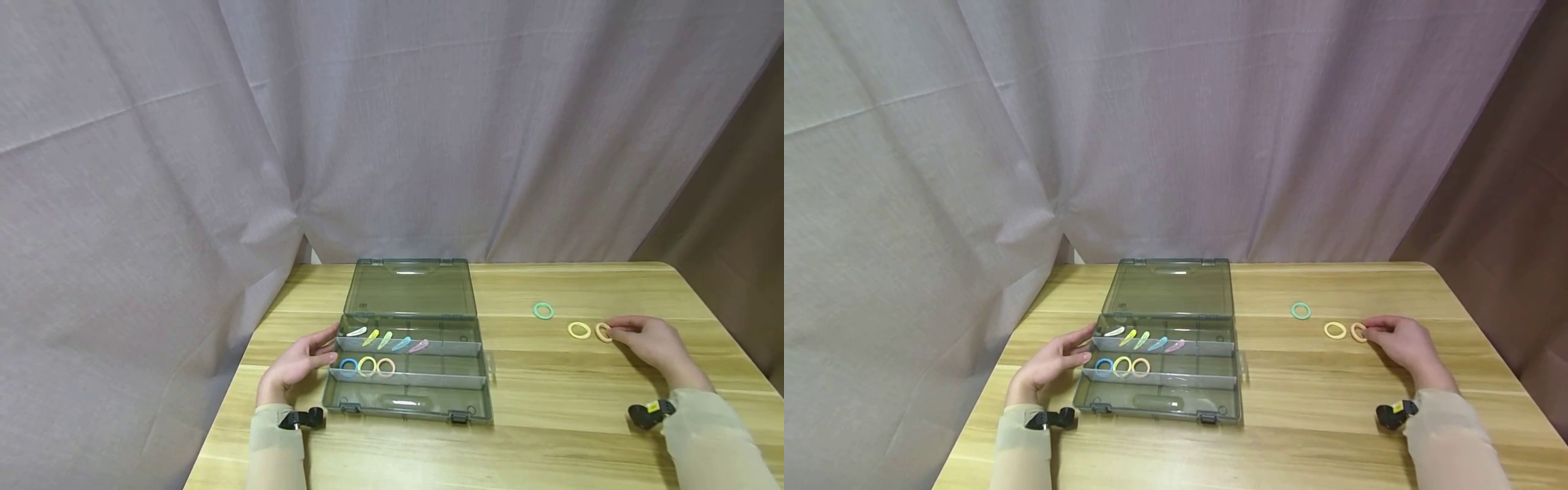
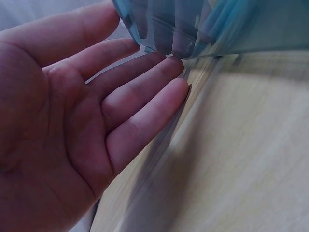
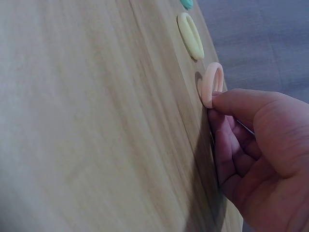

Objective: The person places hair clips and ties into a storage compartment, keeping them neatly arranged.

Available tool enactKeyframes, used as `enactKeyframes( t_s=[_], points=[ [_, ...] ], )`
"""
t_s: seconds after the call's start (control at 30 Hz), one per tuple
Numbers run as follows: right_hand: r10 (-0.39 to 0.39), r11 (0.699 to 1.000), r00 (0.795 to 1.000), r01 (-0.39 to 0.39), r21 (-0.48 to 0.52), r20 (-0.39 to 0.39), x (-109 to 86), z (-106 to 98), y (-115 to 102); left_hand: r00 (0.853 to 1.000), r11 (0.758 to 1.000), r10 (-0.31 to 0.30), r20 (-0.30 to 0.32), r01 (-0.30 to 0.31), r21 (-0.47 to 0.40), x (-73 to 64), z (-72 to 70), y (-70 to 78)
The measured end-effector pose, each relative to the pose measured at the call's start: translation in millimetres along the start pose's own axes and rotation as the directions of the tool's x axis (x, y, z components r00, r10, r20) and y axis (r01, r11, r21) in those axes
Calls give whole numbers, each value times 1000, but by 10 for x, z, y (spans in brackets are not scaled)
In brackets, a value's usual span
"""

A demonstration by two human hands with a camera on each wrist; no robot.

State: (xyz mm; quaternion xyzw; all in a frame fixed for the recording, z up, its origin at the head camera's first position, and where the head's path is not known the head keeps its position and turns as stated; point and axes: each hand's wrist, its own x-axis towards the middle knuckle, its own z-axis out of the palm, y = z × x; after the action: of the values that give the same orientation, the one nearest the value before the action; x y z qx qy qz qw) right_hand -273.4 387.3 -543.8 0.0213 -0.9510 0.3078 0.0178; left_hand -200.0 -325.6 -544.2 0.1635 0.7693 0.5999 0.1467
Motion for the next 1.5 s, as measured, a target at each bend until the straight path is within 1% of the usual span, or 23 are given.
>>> enactKeyframes(
  t_s=[0.3,0.5,0.67,0.8,0.97,1.07,1.23,1.37,1.5],
  points=[
    [5,1000,1000,-5,0,-18,12,24,43,1000,1000,-2,-4,2,16,1,7,4],
    [12,1000,999,-12,8,-31,7,48,31,1000,1000,-2,-7,2,20,-5,6,3],
    [26,999,998,-25,28,-58,-12,99,-36,1000,1000,-1,-5,1,30,-9,-8,-13],
    [27,997,997,-22,70,-69,-23,171,-160,1000,999,-1,-7,1,33,-11,-9,-25],
    [3,985,997,11,173,-82,-32,279,-425,1000,1000,2,-6,-2,9,-6,11,-6],
    [-22,974,997,37,223,-68,-41,342,-658,1000,1000,6,-5,-6,1,-7,14,-6],
    [-103,957,994,104,269,-18,-44,459,-1107,1000,1000,3,-4,-3,5,-13,2,-13],
    [-191,934,982,177,311,14,-67,577,-1478,1000,1000,0,2,0,-9,-9,5,-1],
    [-283,900,959,252,356,35,-85,726,-1787,1000,1000,-6,4,6,-28,-7,15,11]
  ],
)
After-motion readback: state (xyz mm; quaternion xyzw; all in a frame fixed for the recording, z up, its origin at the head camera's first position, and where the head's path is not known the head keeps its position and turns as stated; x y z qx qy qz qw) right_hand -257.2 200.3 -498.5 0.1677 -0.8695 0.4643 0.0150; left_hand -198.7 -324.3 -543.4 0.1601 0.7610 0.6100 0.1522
